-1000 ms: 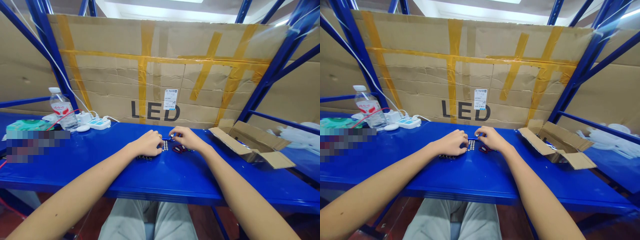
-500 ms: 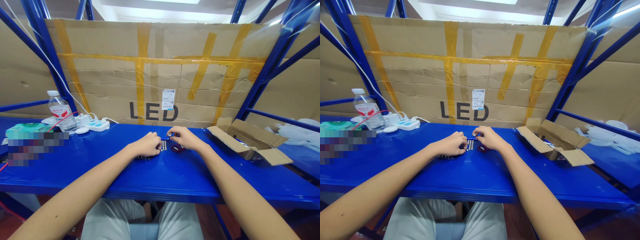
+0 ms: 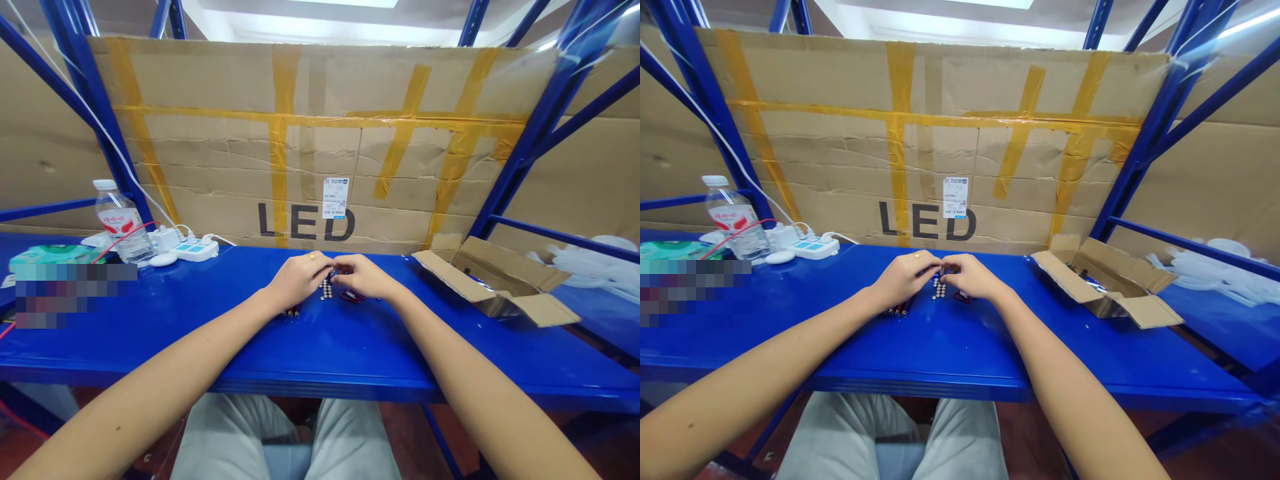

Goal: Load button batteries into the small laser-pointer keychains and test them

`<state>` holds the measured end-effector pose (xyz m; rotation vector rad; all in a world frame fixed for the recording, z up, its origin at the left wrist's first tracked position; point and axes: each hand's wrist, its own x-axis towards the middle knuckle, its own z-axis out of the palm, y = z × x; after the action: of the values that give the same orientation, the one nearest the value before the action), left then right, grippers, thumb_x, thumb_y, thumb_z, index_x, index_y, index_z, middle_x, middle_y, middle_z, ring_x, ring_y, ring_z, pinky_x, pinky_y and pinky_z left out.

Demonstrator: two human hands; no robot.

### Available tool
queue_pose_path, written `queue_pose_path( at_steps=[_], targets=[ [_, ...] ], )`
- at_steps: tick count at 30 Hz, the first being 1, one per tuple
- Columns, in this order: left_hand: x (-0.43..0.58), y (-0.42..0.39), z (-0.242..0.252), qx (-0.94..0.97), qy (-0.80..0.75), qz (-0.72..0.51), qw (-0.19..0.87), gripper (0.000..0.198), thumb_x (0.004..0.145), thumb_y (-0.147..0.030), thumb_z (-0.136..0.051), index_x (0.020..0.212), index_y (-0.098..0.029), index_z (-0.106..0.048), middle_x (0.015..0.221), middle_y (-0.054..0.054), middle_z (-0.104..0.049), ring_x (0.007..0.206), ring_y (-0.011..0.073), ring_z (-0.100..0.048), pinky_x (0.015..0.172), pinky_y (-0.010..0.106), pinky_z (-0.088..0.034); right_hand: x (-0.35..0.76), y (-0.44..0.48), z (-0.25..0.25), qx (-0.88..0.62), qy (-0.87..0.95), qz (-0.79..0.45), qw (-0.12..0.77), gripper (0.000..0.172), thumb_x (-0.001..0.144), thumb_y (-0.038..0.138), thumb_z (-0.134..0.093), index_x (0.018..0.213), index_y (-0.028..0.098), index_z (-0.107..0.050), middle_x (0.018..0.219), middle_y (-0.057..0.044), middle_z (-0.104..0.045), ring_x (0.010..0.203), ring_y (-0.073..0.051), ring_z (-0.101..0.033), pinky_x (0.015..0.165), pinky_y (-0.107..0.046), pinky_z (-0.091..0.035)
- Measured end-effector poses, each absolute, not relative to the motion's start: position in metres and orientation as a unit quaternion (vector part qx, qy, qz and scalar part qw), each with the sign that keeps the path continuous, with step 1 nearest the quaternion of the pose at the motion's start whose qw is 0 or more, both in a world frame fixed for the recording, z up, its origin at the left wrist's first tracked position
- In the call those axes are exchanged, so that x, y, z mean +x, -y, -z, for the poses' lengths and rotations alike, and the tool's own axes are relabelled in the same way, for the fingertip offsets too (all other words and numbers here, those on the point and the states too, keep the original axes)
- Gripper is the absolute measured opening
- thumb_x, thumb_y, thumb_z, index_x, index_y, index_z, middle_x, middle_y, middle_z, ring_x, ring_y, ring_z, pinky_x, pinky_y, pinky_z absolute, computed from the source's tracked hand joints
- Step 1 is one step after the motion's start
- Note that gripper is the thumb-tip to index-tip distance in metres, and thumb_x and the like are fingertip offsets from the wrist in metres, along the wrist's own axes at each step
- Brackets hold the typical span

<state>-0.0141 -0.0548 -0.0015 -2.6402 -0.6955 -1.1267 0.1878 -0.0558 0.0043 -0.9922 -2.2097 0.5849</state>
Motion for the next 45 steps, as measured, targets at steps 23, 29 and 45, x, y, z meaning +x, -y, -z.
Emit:
queue_pose_path(
  at_steps=[23,29,45],
  targets=[
    [-0.015,0.06,0.001,-0.934,0.323,0.124,0.086,0.023,0.084,-0.03,-0.052,0.074,-0.019,-0.07,0.078,0.007,-0.067,0.086,0.0251,-0.055,0.077,0.037,-0.038,0.195,0.055,-0.014,-0.394,0.801,-0.277,0.356,0.015,0.074,0.021,-0.063,0.087,0.017,-0.067,0.078,-0.002,-0.066,0.069,-0.014,-0.057,0.066,-0.029,-0.047],
    [-0.014,0.061,0.0,-0.926,0.362,0.099,0.038,0.018,0.08,-0.025,-0.055,0.075,-0.02,-0.072,0.077,0.006,-0.07,0.087,0.0251,-0.059,0.078,0.035,-0.039,0.195,0.057,-0.016,-0.396,0.79,-0.302,0.358,0.016,0.073,0.025,-0.066,0.087,0.017,-0.068,0.077,-0.002,-0.065,0.067,-0.014,-0.057,0.062,-0.028,-0.047],
    [-0.012,0.064,-0.004,-0.928,0.357,0.099,-0.023,0.008,0.072,-0.018,-0.06,0.068,-0.019,-0.066,0.072,0.003,-0.069,0.082,0.0235,-0.062,0.08,0.035,-0.041,0.193,0.055,-0.011,-0.386,0.803,-0.293,0.347,0.016,0.071,0.022,-0.065,0.086,0.016,-0.067,0.081,-0.002,-0.067,0.072,-0.015,-0.058,0.067,-0.029,-0.047]
  ],
)
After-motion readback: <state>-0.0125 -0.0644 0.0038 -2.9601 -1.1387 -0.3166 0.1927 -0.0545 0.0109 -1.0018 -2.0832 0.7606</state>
